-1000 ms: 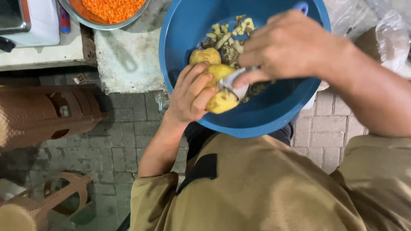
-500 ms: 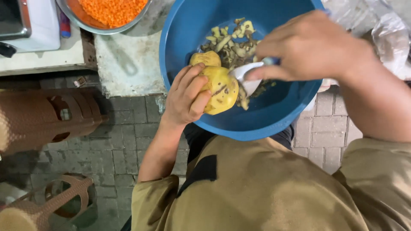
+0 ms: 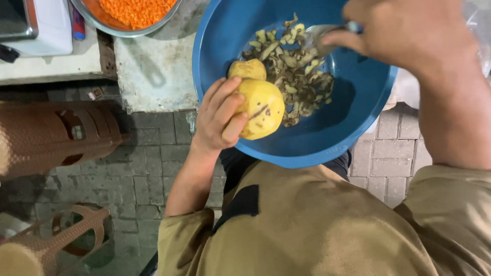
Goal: Peeling a potato with a manual peeler and then trimming it with a kitchen knife over a plastic bowl.
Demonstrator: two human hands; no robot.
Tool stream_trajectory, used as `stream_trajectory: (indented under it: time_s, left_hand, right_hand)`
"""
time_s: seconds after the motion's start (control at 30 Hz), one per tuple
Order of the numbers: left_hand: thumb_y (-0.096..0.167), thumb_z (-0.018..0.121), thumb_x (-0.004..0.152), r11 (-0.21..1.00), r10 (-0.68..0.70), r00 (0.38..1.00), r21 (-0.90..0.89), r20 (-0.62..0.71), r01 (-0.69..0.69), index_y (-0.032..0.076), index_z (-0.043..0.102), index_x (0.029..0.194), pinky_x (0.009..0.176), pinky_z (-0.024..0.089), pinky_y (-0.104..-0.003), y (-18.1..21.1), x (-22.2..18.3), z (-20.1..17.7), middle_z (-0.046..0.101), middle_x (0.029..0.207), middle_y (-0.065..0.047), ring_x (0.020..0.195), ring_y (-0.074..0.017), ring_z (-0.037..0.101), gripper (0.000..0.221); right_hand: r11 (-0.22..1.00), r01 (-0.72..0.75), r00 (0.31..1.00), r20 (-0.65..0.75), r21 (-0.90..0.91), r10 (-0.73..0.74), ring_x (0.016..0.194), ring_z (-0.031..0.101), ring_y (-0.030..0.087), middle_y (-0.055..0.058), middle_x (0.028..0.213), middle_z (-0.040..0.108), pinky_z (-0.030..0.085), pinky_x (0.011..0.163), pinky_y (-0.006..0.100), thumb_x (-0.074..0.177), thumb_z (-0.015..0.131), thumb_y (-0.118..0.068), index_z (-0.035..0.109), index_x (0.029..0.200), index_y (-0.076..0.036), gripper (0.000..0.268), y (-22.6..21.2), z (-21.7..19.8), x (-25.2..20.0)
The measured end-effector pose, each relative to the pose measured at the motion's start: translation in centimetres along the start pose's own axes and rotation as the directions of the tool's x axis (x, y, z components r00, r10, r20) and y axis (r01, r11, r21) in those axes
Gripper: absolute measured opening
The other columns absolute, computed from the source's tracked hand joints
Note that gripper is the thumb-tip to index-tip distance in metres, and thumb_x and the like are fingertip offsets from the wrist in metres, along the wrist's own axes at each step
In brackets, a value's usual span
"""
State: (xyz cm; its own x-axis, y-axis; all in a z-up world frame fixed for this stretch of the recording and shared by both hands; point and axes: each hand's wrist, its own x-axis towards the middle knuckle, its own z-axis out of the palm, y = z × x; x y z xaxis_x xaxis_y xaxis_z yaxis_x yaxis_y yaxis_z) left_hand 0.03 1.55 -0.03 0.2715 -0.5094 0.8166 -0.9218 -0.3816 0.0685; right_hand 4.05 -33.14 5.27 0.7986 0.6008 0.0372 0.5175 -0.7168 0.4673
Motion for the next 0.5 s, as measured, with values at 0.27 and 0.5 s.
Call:
stream_trajectory:
  time_s: [0.27,0.5]
  left_hand:
    - [-0.003,0.049,0.099,0.999,0.033,0.999,-0.028,0.039,-0.032,0.008,0.034,0.111,0.085,0.060,-0.056,-0.4,0.7,0.6,0.049,0.115,-0.020,0.107,-0.0450,0.064,0.022]
    - [-0.008,0.077,0.090,0.976,0.040,0.990,-0.218,0.137,-0.010,0.011,0.060,0.107,0.072,0.056,-0.059,0.0,1.7,0.7,0.053,0.102,-0.023,0.096,-0.0524,0.063,0.030]
  right_hand:
    - [0.957,-0.042,0.858,0.501,0.286,-0.112,0.080,0.076,0.026,0.005,0.090,0.074,0.061,0.081,0.044,0.100,0.043,-0.052,0.060,0.113,-0.017,0.041,-5.4,-2.8,0.9]
    - [0.880,-0.131,0.966,-0.142,0.456,0.218,0.100,0.067,0.020,-0.004,0.119,0.071,0.044,0.096,0.034,0.104,0.064,-0.047,0.068,0.110,-0.017,0.031,-1.7,-1.7,-8.6]
